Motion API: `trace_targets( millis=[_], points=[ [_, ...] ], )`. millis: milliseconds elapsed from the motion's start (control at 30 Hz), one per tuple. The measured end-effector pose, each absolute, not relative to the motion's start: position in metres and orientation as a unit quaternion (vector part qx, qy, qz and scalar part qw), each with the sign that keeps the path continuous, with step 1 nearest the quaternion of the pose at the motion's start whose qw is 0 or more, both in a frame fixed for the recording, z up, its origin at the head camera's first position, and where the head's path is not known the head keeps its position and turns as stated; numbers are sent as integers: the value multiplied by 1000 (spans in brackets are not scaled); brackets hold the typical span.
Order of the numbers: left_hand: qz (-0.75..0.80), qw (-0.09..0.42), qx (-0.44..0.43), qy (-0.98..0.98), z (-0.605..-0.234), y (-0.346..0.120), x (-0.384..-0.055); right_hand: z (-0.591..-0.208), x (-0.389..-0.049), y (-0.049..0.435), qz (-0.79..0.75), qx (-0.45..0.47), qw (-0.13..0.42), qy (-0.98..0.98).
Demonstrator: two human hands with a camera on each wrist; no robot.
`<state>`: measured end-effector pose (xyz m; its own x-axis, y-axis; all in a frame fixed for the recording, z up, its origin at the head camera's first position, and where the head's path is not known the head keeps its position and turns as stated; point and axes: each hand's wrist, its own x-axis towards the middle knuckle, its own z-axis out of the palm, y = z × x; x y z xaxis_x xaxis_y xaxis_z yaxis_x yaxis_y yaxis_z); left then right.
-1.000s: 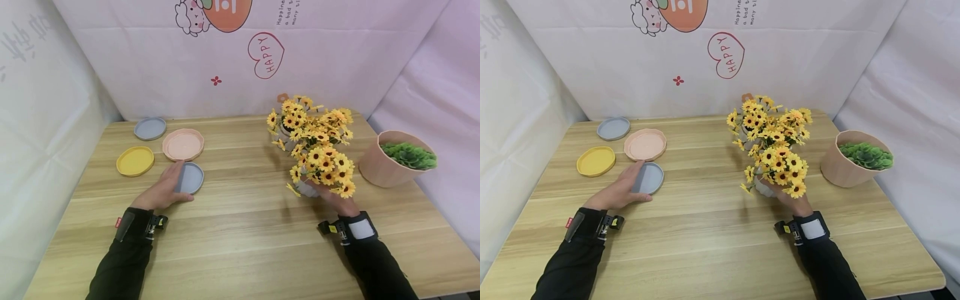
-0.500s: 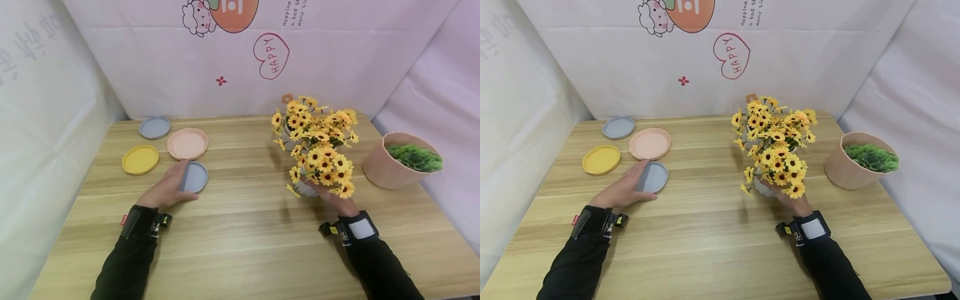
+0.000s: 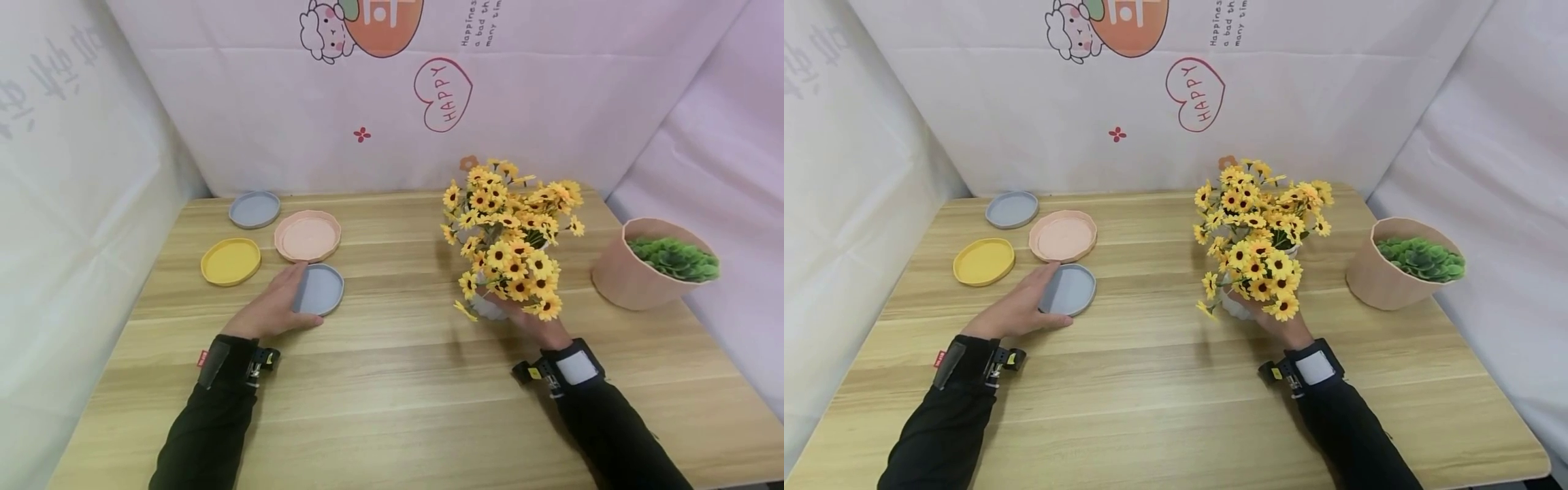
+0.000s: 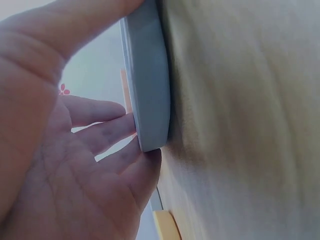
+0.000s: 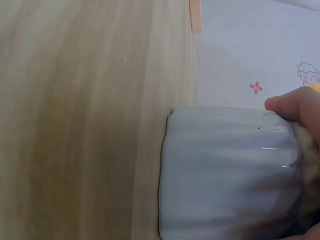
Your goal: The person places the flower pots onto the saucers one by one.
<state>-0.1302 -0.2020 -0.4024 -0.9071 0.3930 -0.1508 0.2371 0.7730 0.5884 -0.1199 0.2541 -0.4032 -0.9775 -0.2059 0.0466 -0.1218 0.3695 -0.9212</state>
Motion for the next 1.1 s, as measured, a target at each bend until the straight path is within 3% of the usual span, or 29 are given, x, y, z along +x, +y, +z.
trace_targets(
  millis=[267,533,1100],
  points=[
    [273,116,169,940,-401,-203,-130,-406,-123,250,-496,-91,27,863],
    [272,106,154,944,-405,-203,-130,-404,-125,248,-559,-117,103,814],
    [282,93,145,944,-408,-202,-133,-402,-132,233,-535,-167,25,827]
  ],
)
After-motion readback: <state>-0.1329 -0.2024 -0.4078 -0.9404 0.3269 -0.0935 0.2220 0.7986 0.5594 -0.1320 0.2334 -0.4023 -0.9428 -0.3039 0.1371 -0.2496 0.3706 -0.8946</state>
